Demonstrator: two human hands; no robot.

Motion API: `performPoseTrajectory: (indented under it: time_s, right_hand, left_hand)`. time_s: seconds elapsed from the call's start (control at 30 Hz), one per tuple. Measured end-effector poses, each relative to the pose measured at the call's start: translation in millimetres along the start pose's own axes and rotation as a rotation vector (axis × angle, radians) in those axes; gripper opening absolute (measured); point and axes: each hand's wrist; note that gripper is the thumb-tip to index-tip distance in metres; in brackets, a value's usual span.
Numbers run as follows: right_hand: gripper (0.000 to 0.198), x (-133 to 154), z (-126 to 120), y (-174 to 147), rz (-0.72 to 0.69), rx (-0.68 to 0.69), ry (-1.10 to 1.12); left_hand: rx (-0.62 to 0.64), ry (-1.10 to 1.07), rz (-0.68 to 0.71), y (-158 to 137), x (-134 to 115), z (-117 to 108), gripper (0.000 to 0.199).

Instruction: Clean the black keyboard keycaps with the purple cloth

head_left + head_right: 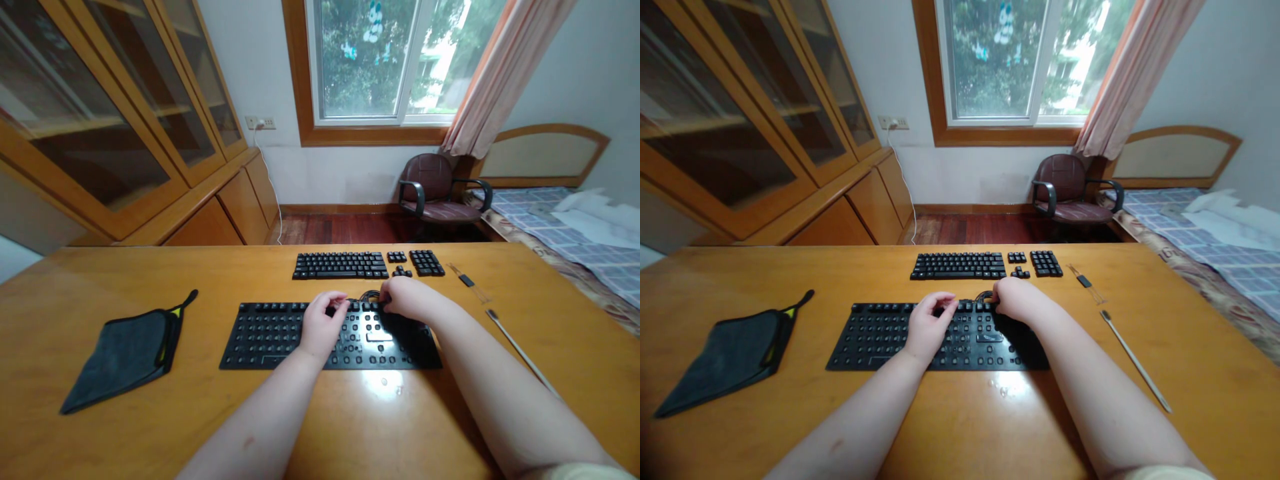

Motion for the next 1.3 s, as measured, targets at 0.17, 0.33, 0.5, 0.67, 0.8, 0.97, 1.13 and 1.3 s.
performPoseTrajectory:
  time_s: [0.17, 0.33, 0.5, 0.67, 0.8, 0.97, 1.13, 1.3]
  right_hand:
    - [0.019, -0.1, 3.3, 1.4, 0.019, -0.006, -0.009]
    - [0.018, 0.0, 3.3, 3.1, 0.057, 0.002, 0.012]
    - [0.018, -0.9, 6.5, 5.6, 0.080, -0.005, 0.013]
    - [0.018, 0.7, 9.1, 7.1, 0.121, 0.007, 0.016]
    - [0.021, -0.4, 10.2, 9.7, 0.144, 0.033, 0.029]
    - [0.022, -2.6, 11.8, 11.7, 0.131, 0.088, 0.026]
    - [0.023, 2.2, 8.0, 4.5, 0.079, 0.073, -0.011]
    - [0.031, 1.6, -8.1, -8.4, 0.037, -0.034, -0.015]
  left_hand:
    - [0.008, 0.006, -0.009, 0.1, 0.8, 0.1, 0.011]
    - [0.014, 0.008, -0.018, 0.6, 0.5, 0.4, 0.011]
    - [0.012, -0.003, -0.010, 0.1, -0.4, 0.1, 0.011]
    - [0.011, -0.013, -0.005, 0.0, -0.9, 0.2, 0.010]
    - [0.019, 0.004, 0.001, 0.4, 1.0, 0.8, 0.010]
    - [0.020, 0.020, -0.008, 0.3, 4.3, 1.8, 0.010]
    - [0.012, 0.024, -0.006, 0.0, 3.2, 0.9, 0.010]
    - [0.018, 0.023, -0.010, -0.1, -0.2, -0.4, 0.010]
Point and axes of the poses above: each hand's wrist, its own y-axis towards the middle knuckle, its own z-axis out of the palm, x = y × z, and after that the axes turned 10 degrees about -z, right-handed
